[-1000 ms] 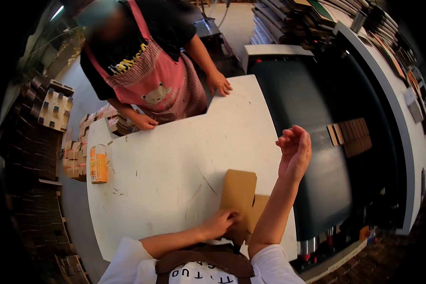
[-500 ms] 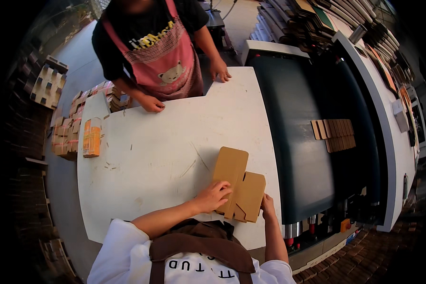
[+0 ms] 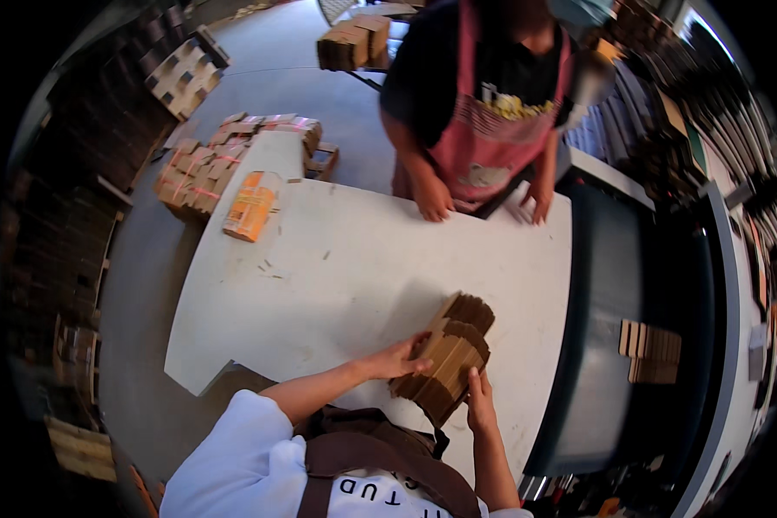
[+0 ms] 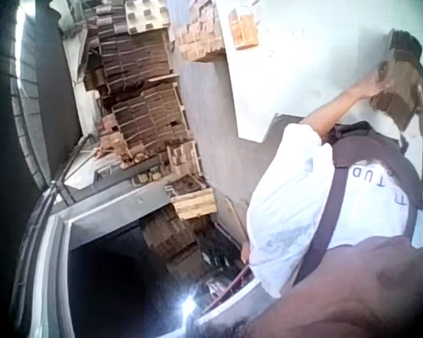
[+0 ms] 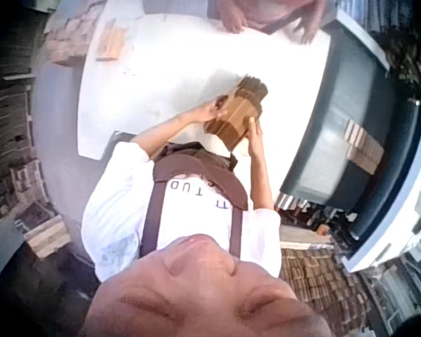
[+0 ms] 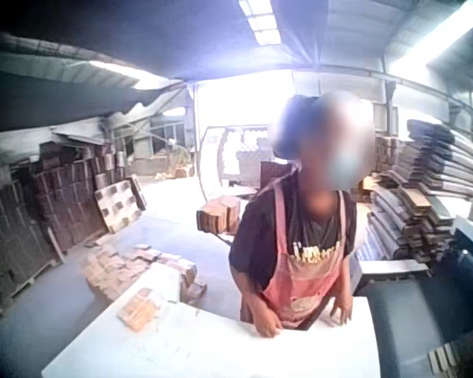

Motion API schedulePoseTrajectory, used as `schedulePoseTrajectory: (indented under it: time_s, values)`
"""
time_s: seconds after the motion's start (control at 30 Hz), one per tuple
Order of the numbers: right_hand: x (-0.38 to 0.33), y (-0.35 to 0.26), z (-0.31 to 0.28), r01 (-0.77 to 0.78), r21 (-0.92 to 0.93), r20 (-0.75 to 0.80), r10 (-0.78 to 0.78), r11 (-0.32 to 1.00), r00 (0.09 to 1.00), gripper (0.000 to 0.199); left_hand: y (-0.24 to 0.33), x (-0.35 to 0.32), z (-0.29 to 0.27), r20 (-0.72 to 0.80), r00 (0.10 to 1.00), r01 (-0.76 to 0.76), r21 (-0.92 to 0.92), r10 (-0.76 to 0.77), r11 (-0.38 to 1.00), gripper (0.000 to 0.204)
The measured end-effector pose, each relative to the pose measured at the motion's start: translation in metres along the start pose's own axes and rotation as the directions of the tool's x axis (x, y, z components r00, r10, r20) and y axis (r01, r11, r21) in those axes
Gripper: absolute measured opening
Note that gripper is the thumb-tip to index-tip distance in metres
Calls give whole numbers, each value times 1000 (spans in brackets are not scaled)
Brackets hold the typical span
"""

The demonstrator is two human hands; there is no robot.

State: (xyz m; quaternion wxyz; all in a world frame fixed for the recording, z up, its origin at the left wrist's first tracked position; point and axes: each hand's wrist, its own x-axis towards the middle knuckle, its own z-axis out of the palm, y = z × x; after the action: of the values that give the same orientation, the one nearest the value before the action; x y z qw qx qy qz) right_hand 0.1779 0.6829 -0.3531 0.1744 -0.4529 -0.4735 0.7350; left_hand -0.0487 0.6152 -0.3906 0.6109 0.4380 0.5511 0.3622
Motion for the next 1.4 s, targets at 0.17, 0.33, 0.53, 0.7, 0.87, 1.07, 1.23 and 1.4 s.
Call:
schedulePoseTrajectory:
  time_s: [0.17,0.33,0.53,0.7,0.87,1.07,1.23,1.4]
  values:
    - [36,-21,74,-35,-108,56,42,993,998,64,-3,-22,-70,-21,997,-80,-226,78,971,89]
    - [124,-47,186,-28,-166,174,57,986,983,72,-16,-54,-203,-143,988,-93,-313,50,945,80]
    - [229,-76,356,3,-348,258,92,938,962,90,-38,-110,-380,-362,932,-160,-413,0,897,63]
    - [274,-68,430,87,-529,250,57,844,967,104,-30,-160,-450,-570,812,-5,-223,-127,975,51]
    - [289,-47,452,104,-602,196,21,792,980,104,-63,-177,-479,-799,600,185,177,31,967,49]
    - [315,-13,423,297,-420,292,-182,858,939,79,-77,-160,-488,-828,496,226,414,261,882,51]
    - [271,9,360,377,-398,335,-250,836,908,54,-70,-188,-445,-771,183,282,636,610,718,44]
    - [190,35,199,-204,-140,152,225,969,962,36,-40,-159,-309,-656,394,22,707,643,707,35]
